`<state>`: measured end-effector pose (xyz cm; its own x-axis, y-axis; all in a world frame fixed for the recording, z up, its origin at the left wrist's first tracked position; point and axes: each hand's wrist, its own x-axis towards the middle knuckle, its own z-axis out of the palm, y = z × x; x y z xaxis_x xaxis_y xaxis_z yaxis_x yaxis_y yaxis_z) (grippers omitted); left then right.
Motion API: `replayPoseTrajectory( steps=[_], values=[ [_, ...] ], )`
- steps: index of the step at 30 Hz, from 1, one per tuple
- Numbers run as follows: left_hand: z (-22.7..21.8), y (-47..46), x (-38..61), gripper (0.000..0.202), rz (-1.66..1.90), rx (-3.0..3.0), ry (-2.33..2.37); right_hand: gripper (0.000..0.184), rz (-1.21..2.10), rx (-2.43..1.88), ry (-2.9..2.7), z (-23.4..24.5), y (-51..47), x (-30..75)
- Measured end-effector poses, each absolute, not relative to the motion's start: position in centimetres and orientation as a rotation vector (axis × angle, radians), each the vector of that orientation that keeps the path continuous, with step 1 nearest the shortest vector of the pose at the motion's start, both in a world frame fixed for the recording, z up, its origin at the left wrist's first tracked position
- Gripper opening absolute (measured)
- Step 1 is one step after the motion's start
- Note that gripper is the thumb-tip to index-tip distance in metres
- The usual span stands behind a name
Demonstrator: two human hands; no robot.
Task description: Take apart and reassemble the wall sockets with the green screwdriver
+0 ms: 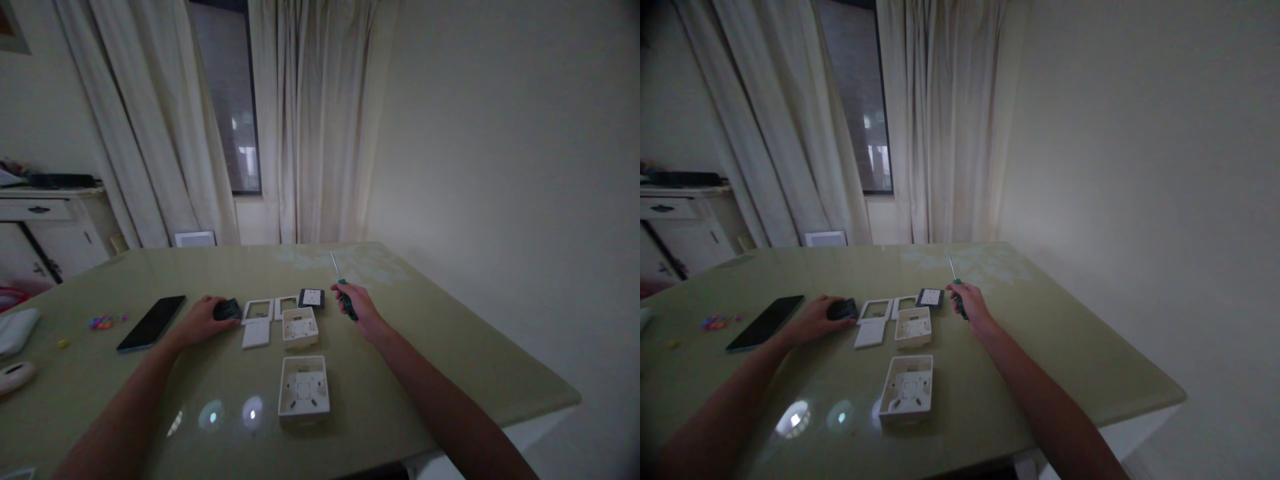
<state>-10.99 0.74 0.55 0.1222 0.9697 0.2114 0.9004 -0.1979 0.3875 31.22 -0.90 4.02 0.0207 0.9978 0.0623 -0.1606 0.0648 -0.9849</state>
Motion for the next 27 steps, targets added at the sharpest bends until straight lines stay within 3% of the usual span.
replayPoseTrajectory(
  steps=[4, 7, 13, 17, 20, 27],
  values=[
    [3.0, -0.4, -9.5, 0.078, 0.814, 2.214, 1.86, 0.029, 1.233, -1.026, -1.143, 4.5, -1.4, 30.9],
    [5.5, -3.4, -5.8, 0.076, 0.993, 2.369, 1.487, 0.025, 1.298, -0.983, -1.21, 5.3, -2.8, 30.3],
    [7.3, -10.2, 2.5, 0.094, 0.722, 2.475, 0.807, 0.04, 1.511, -0.896, -1.549, 6.4, -6.6, 29.4],
    [6.2, -10.8, 3.8, 0.104, 0.77, 2.493, 0.764, 0.045, 1.606, -0.857, -1.708, 6.2, -7.1, 29.7],
    [5.6, -10.3, 3.5, 0.099, 0.814, 2.46, 0.797, 0.044, 1.636, -0.859, -1.721, 5.9, -6.8, 29.7],
    [5.6, -10.1, 3.9, 0.106, 0.963, 2.518, 0.978, 0.042, 1.504, -0.967, -1.417, 4.7, -6.5, 28.3]
  ],
)
